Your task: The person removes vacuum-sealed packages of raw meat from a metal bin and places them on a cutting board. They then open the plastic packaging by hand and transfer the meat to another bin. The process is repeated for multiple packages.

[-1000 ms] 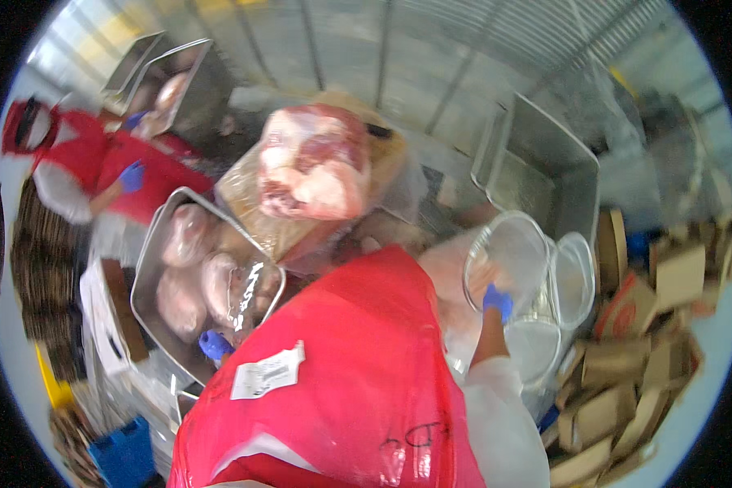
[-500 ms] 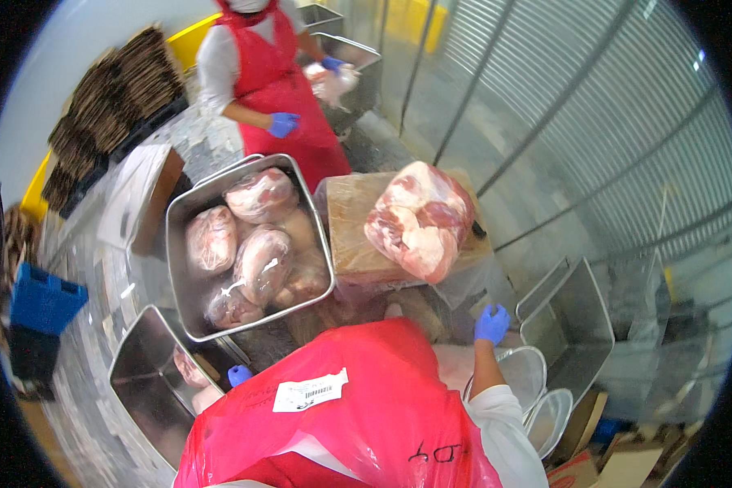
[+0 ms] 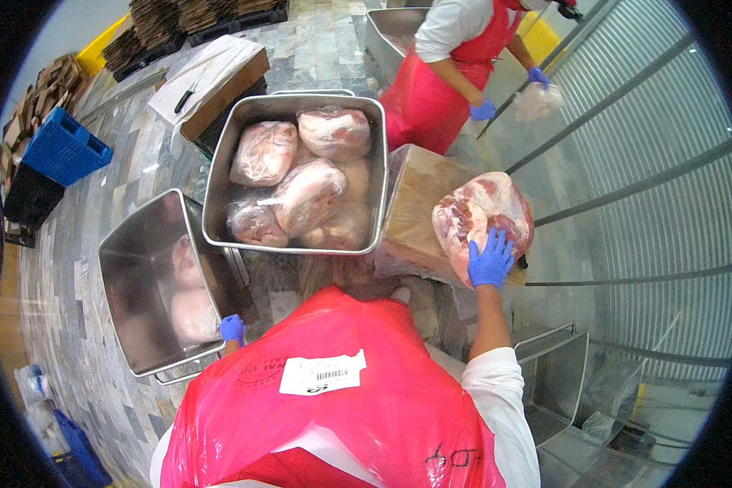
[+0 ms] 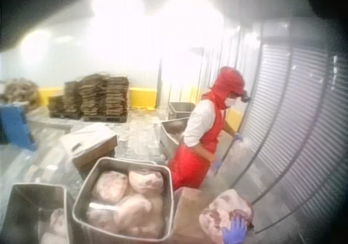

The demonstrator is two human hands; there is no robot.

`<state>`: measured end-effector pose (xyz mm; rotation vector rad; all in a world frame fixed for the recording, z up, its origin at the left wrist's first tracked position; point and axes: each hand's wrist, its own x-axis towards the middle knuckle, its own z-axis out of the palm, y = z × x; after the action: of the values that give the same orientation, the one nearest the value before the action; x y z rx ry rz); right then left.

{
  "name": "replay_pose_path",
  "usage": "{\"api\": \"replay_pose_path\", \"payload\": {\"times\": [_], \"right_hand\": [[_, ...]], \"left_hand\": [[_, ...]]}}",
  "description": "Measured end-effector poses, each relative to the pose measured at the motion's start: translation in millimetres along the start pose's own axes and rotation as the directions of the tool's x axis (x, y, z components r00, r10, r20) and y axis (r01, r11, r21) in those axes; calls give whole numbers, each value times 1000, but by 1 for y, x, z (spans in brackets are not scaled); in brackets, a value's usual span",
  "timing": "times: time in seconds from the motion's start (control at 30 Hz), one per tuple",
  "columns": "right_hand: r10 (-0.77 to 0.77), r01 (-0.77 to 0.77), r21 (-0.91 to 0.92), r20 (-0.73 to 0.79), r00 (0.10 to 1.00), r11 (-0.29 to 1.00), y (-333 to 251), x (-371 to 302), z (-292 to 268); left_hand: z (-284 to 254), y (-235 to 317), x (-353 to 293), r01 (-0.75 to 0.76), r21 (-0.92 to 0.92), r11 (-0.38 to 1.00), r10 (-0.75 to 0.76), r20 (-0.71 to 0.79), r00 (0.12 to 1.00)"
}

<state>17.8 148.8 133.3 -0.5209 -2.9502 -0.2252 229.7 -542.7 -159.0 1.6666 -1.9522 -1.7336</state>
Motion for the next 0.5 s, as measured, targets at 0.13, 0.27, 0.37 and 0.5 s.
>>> {"api": "replay_pose_path", "payload": {"times": [0.13,0.27,0.37,0.5], "right_hand": [[30,-30,71,9,1000,997,-13,-2,1],[23,-22,91,-8,1000,996,-3,1,3],[37,-27,199,-49,998,980,-10,5,-17],[138,-128,265,-20,990,956,-4,9,-50]], "left_hand": [[-26,-39,25,-347,453,821,329,120,937],[-15,-43,21,-60,452,890,34,66,997],[-3,-27,28,-179,591,787,190,44,981],[59,38,-10,-224,256,940,216,59,975]]}}
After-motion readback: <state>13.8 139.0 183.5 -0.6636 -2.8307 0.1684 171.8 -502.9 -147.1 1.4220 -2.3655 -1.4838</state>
